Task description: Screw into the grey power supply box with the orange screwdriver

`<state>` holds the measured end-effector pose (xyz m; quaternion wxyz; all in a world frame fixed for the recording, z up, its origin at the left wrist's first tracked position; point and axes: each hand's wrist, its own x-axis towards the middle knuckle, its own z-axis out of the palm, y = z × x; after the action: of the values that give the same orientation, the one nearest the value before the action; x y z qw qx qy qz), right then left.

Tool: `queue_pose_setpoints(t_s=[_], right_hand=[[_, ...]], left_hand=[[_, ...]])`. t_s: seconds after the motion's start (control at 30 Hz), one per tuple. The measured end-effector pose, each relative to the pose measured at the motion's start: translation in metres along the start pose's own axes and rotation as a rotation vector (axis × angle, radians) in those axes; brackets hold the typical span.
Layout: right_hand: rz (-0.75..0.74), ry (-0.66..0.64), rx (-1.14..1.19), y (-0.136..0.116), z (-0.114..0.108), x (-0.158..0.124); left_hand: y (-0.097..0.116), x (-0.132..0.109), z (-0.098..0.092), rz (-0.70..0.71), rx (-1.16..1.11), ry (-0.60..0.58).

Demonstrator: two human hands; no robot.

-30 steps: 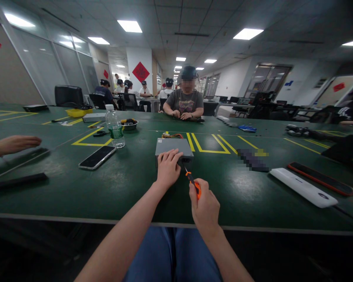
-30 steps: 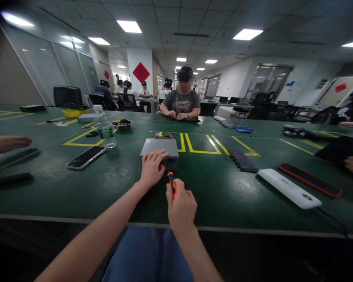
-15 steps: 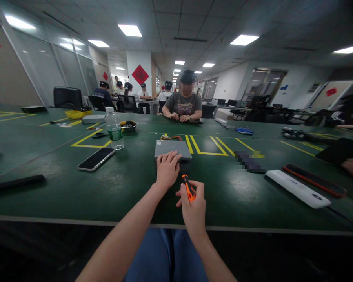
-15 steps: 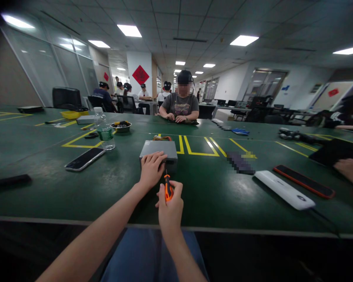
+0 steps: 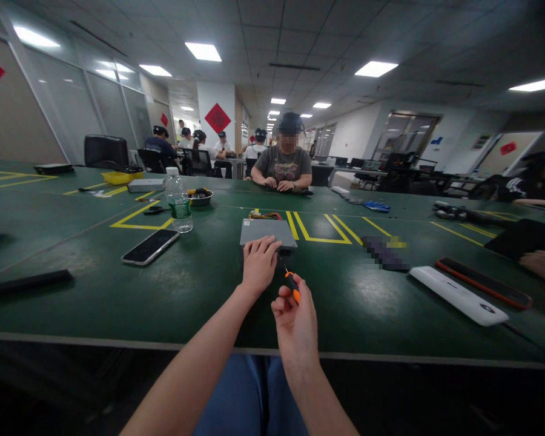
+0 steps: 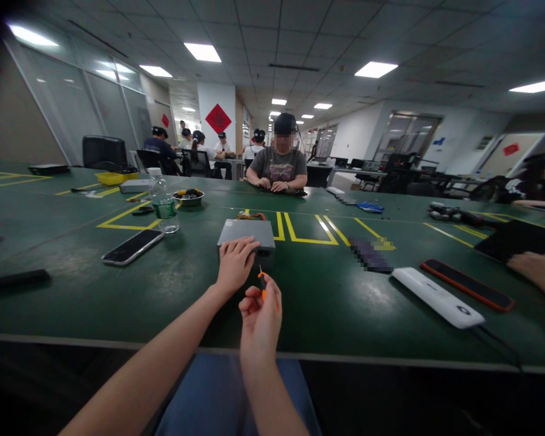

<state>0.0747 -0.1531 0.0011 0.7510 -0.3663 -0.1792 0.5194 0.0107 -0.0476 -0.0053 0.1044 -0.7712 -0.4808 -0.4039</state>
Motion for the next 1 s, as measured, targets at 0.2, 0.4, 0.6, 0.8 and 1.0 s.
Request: queue_pose_setpoints(t_s=[0.2,0.4,0.6,0.8,1.0], right_hand=[[-0.277,-0.107,-0.393,-0.005,-0.022,0.012],[-0.696,-0.228,-1.123,-0.032,-0.035,0.02],[-1.134,-0.355,-1.676,-0.044,-0.03,0.028],[-1.279,-0.486,-1.72,-0.034,-0.023,0.03],[-1.15,-0.406,-1.5,-0.025,-0.024,0.031]], left_hand=[[-0.002,0.001,0.002,0.003,0.014,0.002],[-0.001,0.002,0.001,-0.008,0.018,-0.004],[-0.001,0.001,0.002,-0.004,0.012,-0.011],[-0.001,0.001,0.004,-0.008,0.017,-0.005],[0.0,0.001,0.002,-0.006,0.02,-0.008]])
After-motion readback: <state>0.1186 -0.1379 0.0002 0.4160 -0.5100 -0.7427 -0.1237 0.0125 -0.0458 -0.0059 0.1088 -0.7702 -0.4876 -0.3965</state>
